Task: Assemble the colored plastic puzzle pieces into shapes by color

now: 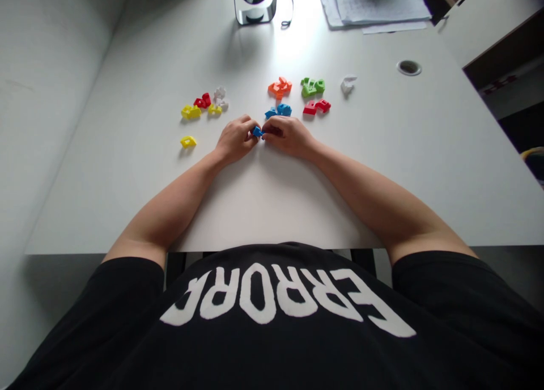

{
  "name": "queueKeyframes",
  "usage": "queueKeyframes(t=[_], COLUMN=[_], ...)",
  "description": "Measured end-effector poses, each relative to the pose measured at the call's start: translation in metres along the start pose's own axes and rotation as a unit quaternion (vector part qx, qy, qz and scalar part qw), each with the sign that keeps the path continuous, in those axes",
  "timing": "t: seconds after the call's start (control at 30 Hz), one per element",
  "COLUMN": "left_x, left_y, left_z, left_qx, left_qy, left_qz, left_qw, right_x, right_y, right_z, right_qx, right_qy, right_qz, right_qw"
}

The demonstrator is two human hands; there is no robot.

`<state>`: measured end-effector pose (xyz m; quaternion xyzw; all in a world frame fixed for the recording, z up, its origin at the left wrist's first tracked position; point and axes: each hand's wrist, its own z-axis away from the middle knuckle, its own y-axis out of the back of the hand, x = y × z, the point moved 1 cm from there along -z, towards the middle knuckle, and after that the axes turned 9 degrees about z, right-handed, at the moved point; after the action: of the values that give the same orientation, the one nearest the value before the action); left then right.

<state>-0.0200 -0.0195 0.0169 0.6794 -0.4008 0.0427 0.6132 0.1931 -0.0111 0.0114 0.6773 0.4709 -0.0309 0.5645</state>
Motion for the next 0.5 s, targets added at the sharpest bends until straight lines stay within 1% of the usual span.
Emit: queueKeyframes(t=[0.23,0.5], left_x=[0.002,-0.0006], left_y=[0.0009,-0.0008], left_z=[0.0003,0.0], left_qx=[-0.002,0.002], left_qy=[0.004,-0.002], left_qz=[0.003,0.009], left_qw=[1.0,1.0], right_x=[0.0016,-0.0001], right_y=[-0.0008,0.0002], right_z=[0.0005,0.0003], right_qx=[-0.004,-0.008], right_qy=[-0.003,-0.002], right_qz=[-0.004,0.009], right_qw=[1.0,1.0])
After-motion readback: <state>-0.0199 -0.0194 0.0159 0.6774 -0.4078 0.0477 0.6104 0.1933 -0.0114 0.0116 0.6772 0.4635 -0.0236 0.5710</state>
